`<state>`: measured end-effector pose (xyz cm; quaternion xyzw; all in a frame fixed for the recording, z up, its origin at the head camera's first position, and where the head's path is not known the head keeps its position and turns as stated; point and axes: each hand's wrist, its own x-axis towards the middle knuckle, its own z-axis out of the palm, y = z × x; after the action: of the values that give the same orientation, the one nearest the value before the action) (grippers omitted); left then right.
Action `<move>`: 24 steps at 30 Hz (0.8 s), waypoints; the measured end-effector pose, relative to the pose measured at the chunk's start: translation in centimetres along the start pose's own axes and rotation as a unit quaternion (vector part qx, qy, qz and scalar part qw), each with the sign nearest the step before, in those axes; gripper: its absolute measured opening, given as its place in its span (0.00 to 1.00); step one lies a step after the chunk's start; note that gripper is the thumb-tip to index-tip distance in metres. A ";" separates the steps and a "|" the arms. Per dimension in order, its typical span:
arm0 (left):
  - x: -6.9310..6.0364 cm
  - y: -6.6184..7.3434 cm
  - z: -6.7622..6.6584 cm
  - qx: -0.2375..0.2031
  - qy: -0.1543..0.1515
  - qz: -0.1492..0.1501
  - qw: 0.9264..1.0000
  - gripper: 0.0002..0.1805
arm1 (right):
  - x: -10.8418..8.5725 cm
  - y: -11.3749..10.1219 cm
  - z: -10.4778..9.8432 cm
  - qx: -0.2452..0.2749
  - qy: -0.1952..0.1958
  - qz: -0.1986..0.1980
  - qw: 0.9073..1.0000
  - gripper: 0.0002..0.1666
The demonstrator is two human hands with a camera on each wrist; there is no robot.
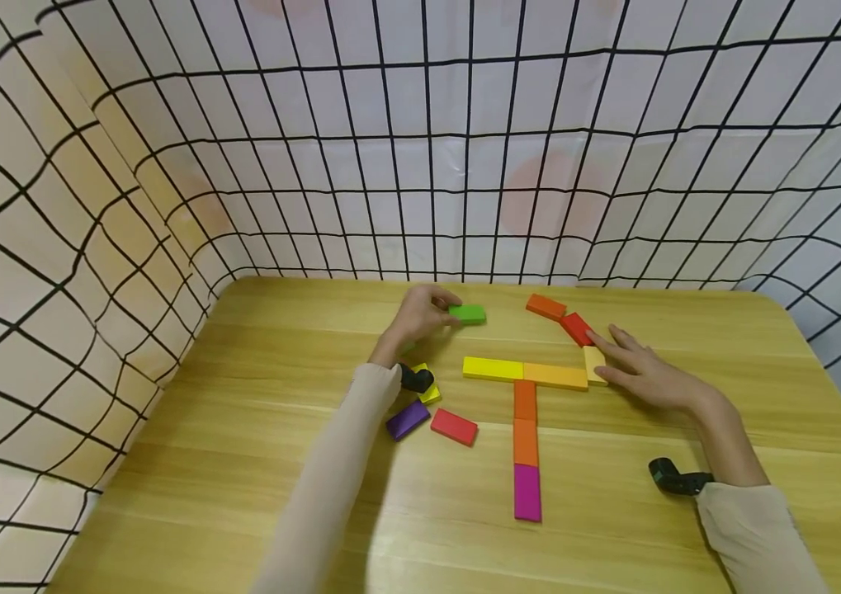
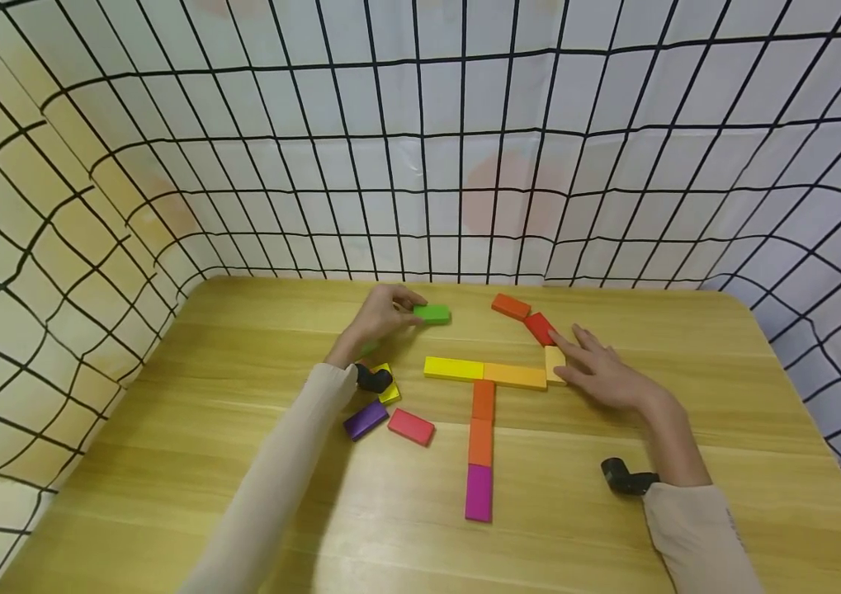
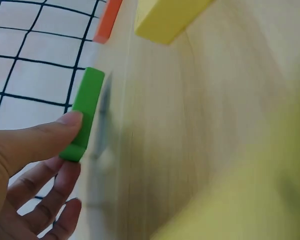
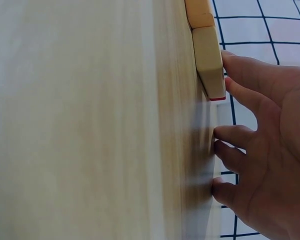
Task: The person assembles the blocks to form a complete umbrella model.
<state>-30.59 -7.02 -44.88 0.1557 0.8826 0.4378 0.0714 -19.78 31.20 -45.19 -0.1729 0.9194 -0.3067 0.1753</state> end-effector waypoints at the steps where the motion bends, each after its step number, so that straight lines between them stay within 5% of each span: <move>1: 0.4 0.0 0.3 -0.003 0.003 0.001 1.000 0.16 | 0.0 0.0 0.0 0.000 0.001 0.001 1.000 0.42; 9: 2.6 1.0 2.0 -0.025 0.003 -0.001 1.000 0.16 | 0.1 0.2 0.0 -0.009 0.000 0.004 1.000 0.42; 24: 3.6 1.2 2.7 -0.047 -0.016 -0.015 0.999 0.15 | 0.0 0.0 0.2 -0.005 0.001 0.013 1.000 0.42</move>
<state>-33.02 -3.06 -45.56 0.1460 0.8620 0.4752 0.0993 -19.68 31.17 -45.32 -0.1617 0.9231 -0.3004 0.1774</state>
